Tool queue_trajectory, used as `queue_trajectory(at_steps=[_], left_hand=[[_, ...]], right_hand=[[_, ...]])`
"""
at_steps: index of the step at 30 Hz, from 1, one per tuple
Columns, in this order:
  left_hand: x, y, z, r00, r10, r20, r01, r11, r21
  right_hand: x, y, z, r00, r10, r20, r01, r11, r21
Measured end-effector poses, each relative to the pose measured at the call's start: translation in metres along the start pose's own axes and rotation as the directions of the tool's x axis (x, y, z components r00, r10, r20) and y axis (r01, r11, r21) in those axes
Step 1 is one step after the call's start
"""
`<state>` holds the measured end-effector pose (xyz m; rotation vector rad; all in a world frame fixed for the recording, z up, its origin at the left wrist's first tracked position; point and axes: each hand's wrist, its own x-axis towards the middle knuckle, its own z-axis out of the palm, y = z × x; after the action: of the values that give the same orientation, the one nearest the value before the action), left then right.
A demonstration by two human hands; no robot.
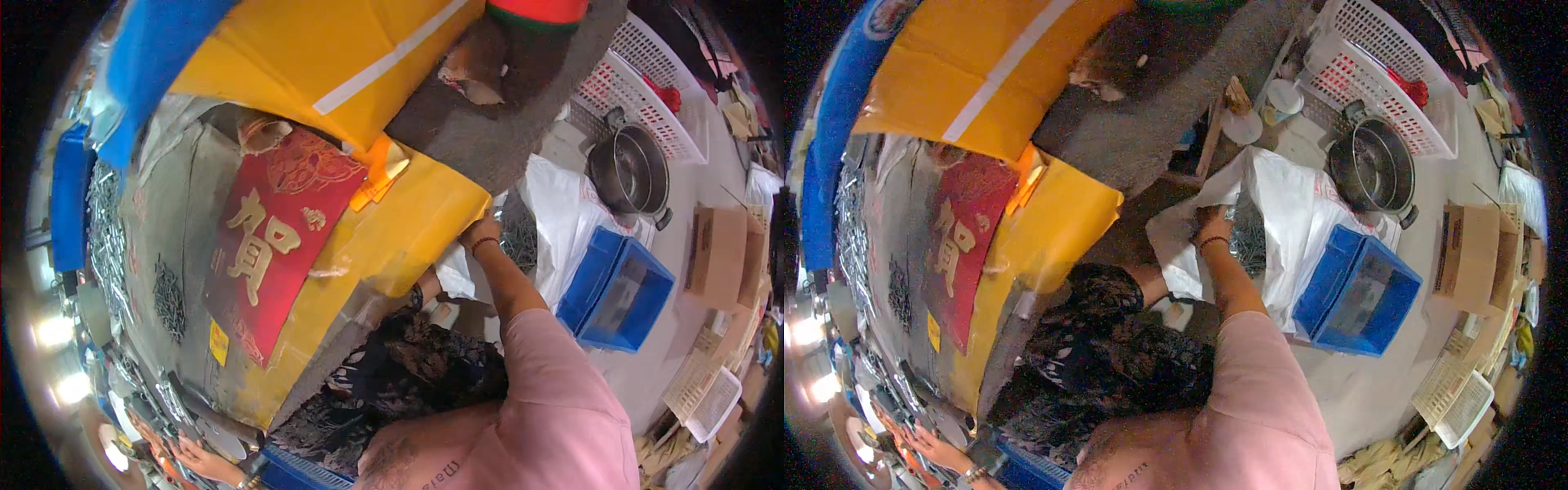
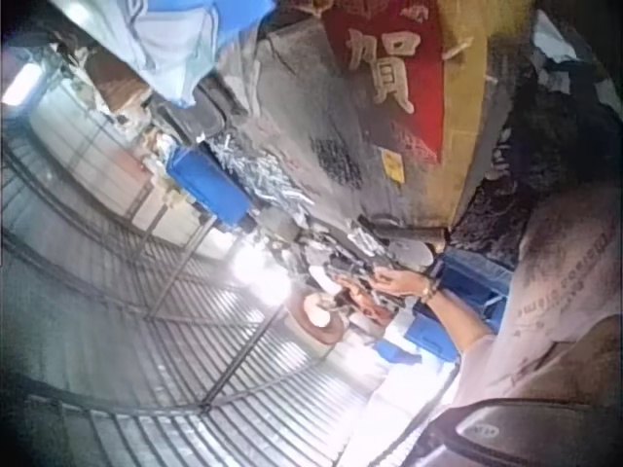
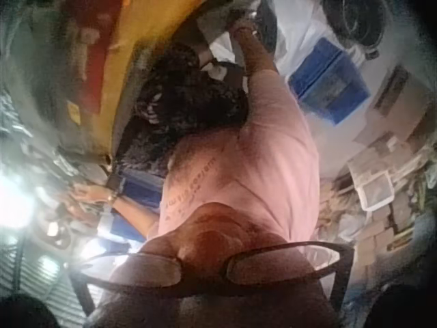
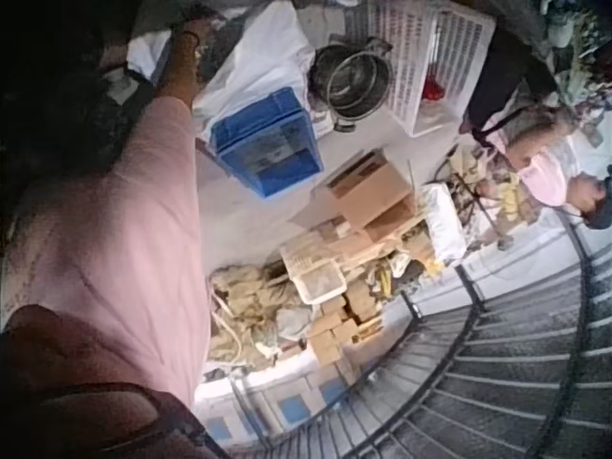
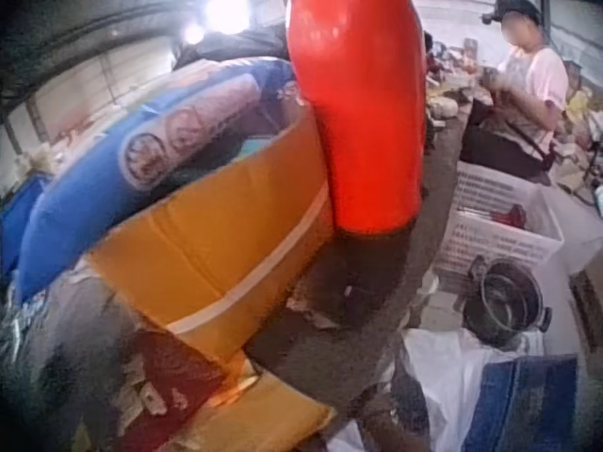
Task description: The person assembles metal fasteners by sliding metal sleeves onto pins and securing them with a hammer on a round metal base. The person then gathers and places the assembled pins into a blue bin and a plastic bag.
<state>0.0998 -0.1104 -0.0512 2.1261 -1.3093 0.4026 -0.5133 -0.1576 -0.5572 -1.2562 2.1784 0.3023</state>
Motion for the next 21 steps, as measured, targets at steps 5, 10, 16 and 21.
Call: queue_trajectory(at_steps=[5, 10, 16, 21], left_hand=[[0.01, -0.026, 0.0, 1.0, 0.011, 0.013, -0.01, 1.0, -0.024], [0.011, -0.031, 0.001, 0.998, 0.03, 0.049, -0.031, 0.999, 0.017], [0.019, -0.048, 0.0, 0.994, 0.084, 0.073, -0.086, 0.996, 0.02], [0.019, -0.048, -0.006, 0.987, 0.149, 0.065, -0.153, 0.986, 0.072]], right_hand=[[-0.019, 0.019, 0.009, 0.977, -0.031, -0.213, 0.07, 0.981, 0.179], [-0.044, 0.031, 0.026, 0.969, -0.144, -0.201, 0.159, 0.985, 0.062], [-0.088, 0.04, 0.025, 0.943, -0.299, -0.145, 0.277, 0.949, -0.152], [-0.111, 0.058, -0.021, 0.867, -0.357, -0.349, 0.372, 0.928, -0.025]])
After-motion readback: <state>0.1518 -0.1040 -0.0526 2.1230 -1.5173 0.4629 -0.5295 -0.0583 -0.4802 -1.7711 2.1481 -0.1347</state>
